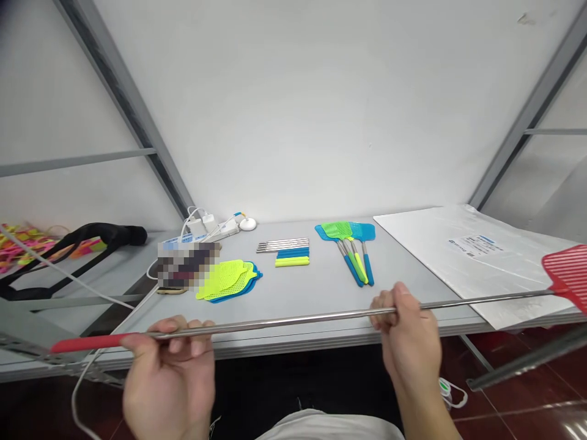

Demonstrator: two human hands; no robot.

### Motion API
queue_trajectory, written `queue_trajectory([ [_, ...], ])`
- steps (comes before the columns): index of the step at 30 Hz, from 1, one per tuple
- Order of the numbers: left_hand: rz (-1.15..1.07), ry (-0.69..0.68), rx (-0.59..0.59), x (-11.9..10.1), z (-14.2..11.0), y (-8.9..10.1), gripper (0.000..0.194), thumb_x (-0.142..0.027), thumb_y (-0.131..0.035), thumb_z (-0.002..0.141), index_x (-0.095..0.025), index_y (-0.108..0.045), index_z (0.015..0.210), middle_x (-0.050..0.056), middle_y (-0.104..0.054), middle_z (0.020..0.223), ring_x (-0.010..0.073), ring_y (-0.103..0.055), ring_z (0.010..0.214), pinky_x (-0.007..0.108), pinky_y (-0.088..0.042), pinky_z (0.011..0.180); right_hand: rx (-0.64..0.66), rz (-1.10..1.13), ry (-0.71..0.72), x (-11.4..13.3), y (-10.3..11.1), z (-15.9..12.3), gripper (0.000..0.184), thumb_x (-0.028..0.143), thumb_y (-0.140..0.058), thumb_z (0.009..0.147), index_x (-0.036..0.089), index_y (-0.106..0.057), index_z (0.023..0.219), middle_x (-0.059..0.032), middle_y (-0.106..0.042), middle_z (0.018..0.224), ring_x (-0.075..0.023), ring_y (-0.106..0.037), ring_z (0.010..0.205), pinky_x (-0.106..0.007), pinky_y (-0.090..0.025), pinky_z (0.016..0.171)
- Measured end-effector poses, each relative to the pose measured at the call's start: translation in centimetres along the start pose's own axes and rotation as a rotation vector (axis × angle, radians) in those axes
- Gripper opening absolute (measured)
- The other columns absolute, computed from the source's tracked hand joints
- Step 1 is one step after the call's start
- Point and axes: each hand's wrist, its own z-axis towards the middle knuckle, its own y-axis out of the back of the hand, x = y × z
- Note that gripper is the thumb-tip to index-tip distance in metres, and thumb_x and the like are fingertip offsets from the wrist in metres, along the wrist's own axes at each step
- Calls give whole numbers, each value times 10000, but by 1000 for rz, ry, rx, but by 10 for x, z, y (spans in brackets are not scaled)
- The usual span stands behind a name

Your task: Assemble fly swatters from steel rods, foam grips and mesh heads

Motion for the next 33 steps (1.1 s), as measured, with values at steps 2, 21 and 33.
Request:
queue_trajectory([
  [2,13,-26,-16,-9,8,2,383,-490,-526,927,-170,-580,722,-46,-393,629,78,-380,476,257,-458,570,-37,-12,26,8,5,9,513,375,-617,871,216,-285,514,70,-241,486,-92,-264,467,-261,-270,444],
  [21,-51,-58,-64,6,6,-3,166,-276,-571,926,-147,-603,827,-48,-392,660,62,-343,502,158,-364,452,-211,48,100,11,19,29,425,311,-512,893,216,-306,533,82,-250,462,-87,-261,415,-256,-274,414],
  [33,-47,-14,-6,35,-55,-29,238,-378,-523,961,-186,-599,841,-58,-395,632,34,-359,414,169,-361,432,177,130,-4,-24,-54,-40,473,400,-410,960,181,-612,593,-1,-499,550,-126,-463,519,-281,-367,494],
])
